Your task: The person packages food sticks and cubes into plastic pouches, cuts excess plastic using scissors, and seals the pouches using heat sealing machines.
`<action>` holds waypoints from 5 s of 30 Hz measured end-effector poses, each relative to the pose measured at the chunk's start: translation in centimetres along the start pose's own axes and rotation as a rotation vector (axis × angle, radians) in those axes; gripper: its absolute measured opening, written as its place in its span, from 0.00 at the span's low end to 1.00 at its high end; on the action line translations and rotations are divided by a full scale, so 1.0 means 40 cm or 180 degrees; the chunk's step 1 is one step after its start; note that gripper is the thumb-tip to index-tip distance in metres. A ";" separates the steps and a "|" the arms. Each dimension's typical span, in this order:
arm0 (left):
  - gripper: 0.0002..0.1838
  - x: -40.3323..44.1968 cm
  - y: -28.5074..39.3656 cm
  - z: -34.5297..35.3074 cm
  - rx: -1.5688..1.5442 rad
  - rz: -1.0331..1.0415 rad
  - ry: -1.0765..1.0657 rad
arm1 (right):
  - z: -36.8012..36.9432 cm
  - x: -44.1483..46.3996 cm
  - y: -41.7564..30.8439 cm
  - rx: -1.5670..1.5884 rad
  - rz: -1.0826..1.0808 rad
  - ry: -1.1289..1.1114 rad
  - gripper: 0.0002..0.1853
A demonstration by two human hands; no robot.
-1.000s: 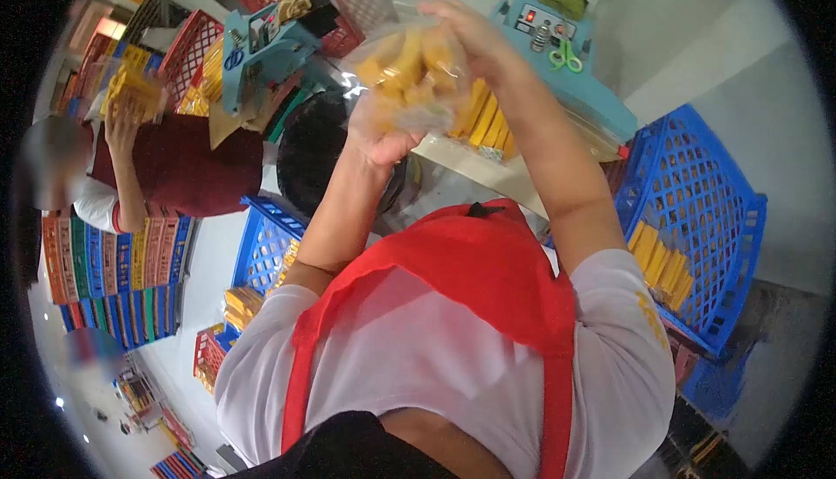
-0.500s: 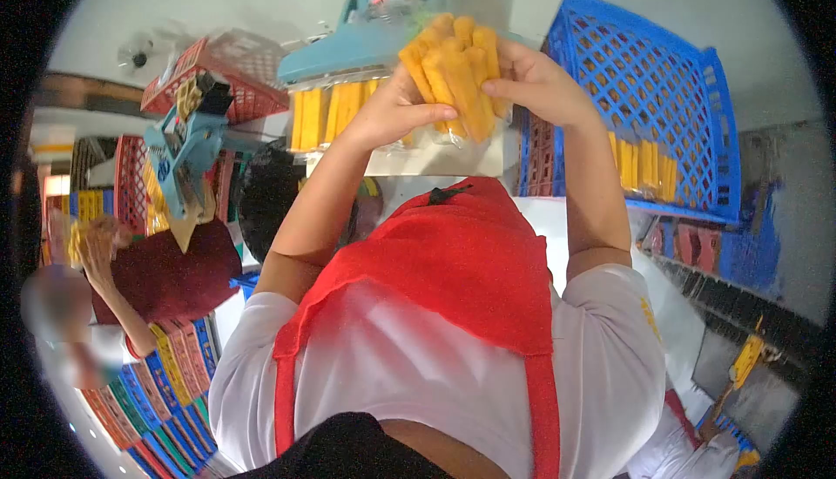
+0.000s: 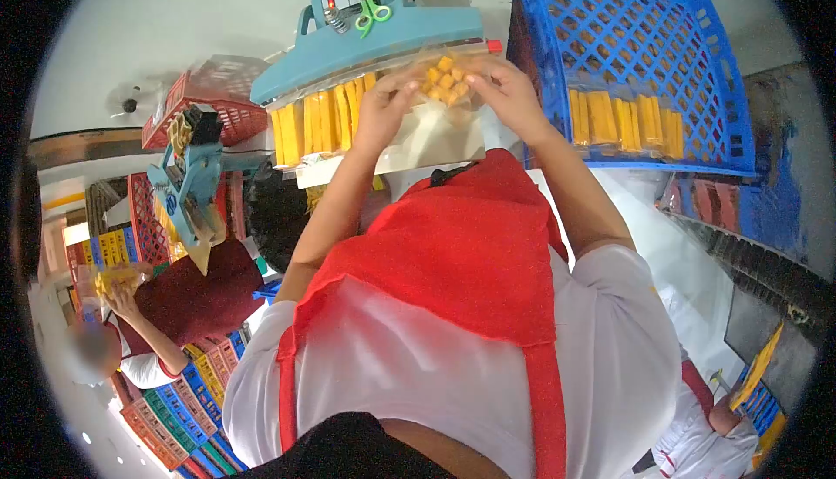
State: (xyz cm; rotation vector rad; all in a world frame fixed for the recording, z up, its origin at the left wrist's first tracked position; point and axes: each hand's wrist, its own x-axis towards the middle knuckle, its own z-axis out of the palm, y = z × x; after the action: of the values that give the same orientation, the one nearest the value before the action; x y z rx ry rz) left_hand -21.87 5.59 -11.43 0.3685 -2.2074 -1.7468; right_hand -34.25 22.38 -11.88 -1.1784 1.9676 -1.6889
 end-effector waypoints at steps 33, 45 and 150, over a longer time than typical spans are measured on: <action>0.10 -0.008 0.056 0.055 -0.2472 -0.0853 0.0102 | 0.036 0.025 -0.037 0.2101 0.1068 -0.0421 0.26; 0.06 -0.001 -0.059 0.071 -0.1404 -0.0190 0.0645 | 0.008 0.014 0.024 0.1963 0.1642 0.0326 0.16; 0.10 0.014 -0.076 0.060 -0.2066 -0.0636 0.0365 | 0.048 -0.005 0.094 0.2223 0.1426 0.0565 0.13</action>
State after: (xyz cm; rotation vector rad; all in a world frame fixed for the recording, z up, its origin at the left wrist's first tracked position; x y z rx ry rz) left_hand -23.29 6.84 -14.84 0.5191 -1.4490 -2.3480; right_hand -34.29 21.14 -15.90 -0.3237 1.3676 -2.0027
